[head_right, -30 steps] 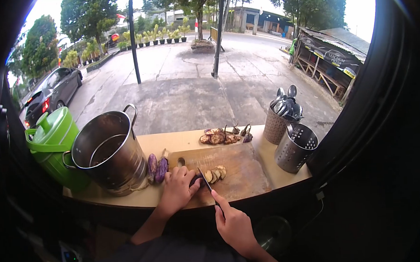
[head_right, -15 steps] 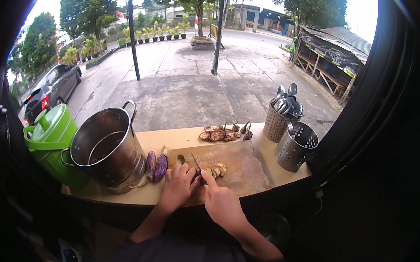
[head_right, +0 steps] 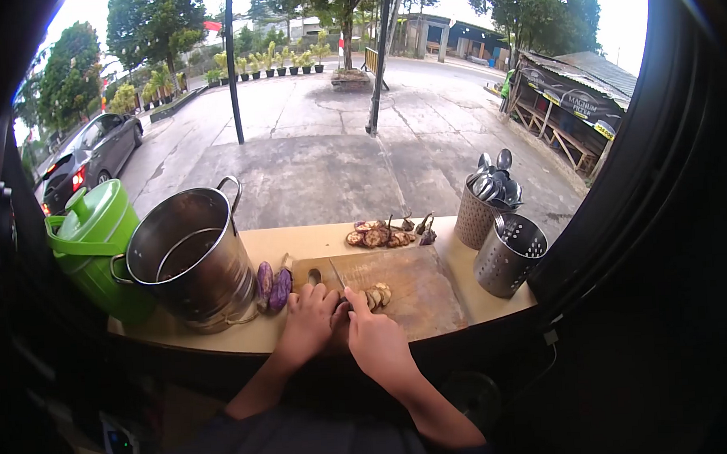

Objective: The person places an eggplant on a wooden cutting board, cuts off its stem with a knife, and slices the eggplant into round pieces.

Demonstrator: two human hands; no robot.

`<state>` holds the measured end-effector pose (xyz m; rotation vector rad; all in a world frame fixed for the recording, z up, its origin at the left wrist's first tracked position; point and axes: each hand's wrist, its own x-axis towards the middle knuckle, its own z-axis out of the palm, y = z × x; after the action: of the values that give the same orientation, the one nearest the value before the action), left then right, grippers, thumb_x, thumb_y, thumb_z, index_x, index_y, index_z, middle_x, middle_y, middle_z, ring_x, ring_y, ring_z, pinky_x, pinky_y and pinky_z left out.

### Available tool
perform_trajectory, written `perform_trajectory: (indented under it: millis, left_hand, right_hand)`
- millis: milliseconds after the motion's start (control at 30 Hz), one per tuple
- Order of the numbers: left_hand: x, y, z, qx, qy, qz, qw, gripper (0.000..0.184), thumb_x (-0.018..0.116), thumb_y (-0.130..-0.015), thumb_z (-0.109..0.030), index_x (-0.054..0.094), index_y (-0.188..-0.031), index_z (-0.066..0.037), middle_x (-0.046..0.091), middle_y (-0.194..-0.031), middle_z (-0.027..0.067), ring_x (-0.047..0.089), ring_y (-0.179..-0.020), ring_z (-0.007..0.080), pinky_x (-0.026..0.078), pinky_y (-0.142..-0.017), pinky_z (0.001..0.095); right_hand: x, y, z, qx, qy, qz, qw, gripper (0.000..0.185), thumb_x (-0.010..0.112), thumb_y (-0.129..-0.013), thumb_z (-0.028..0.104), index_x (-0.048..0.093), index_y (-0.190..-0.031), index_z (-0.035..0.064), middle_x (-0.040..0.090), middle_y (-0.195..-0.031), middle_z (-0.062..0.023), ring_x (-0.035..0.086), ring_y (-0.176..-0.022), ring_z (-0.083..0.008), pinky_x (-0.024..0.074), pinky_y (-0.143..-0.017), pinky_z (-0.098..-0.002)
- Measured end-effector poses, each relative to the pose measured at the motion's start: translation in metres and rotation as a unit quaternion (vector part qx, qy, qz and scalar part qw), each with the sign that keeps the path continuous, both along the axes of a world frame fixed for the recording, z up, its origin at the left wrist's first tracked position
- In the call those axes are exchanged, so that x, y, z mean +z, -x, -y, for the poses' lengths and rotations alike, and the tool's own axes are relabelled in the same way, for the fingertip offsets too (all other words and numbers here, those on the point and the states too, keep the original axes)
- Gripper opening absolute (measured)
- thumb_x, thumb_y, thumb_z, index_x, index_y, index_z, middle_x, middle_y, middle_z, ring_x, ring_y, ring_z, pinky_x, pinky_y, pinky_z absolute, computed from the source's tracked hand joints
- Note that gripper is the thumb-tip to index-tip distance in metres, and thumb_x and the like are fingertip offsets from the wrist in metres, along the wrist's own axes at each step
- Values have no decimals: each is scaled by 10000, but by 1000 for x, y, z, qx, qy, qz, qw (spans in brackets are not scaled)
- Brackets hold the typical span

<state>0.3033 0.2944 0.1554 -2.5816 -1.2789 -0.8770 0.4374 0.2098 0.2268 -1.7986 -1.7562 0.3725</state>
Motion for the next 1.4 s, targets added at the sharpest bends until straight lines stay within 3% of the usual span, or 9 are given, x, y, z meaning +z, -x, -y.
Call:
perform_trajectory:
  millis: [233,567,767,833,1167,1267,1333,1400]
  left_hand:
    - [3,0,1,-4,34,6,999,279,535,-983,-380,616,-992,-113,538,-993,72,495,-998,271,362,-820,438]
    - [5,2,1,-36,37,25,998,266,537,-985,-362,597,-979,-103,526,-1018,92,485,-1025,291,351,-849,440]
    - [9,2,3,-27,71,31,997,249,533,-987,-350,580,-976,-106,519,-1010,103,482,-1039,294,349,-869,446]
    - [6,1,2,-33,67,37,997,245,532,-987,-348,579,-973,-108,522,-1009,102,482,-1041,294,350,-871,446]
    - [6,3,3,-31,61,42,997,268,541,-978,-383,601,-967,-122,545,-1005,88,495,-1024,299,369,-863,464]
    - [3,2,1,-32,51,46,997,269,540,-977,-385,601,-970,-123,547,-1007,90,495,-1026,302,370,-861,468]
    - [2,3,2,-34,45,49,997,268,540,-977,-385,601,-973,-124,547,-1008,92,494,-1028,303,370,-861,469]
    - [5,3,3,-41,54,53,996,252,529,-987,-355,577,-976,-109,529,-1006,110,491,-1025,309,363,-875,465]
  right_hand:
    - [11,-6,44,-15,29,-25,999,404,551,-980,124,524,-1382,119,612,-710,-274,614,-682,-467,453,-623,-551]
    - [-3,-5,17,1,17,-39,999,394,541,-989,147,524,-1382,127,617,-705,-268,624,-684,-462,466,-630,-551]
    - [-5,1,44,-26,28,-1,999,410,545,-982,153,518,-1392,136,630,-705,-262,633,-694,-466,497,-643,-557]
    - [-6,1,48,-25,47,15,998,430,519,-995,187,490,-1421,133,656,-696,-233,664,-649,-424,529,-612,-533]
    - [-9,5,41,-45,31,33,998,419,535,-986,198,515,-1404,174,652,-718,-245,648,-666,-458,529,-641,-550]
    - [-8,4,43,-49,52,40,997,420,534,-988,203,514,-1406,178,654,-716,-242,653,-672,-453,530,-641,-549]
    - [-12,3,37,-36,30,96,994,443,522,-999,223,492,-1437,162,652,-658,-197,669,-604,-396,546,-582,-511]
    - [-10,4,34,-42,42,80,995,437,532,-991,215,501,-1425,171,651,-681,-218,664,-642,-423,539,-611,-530]
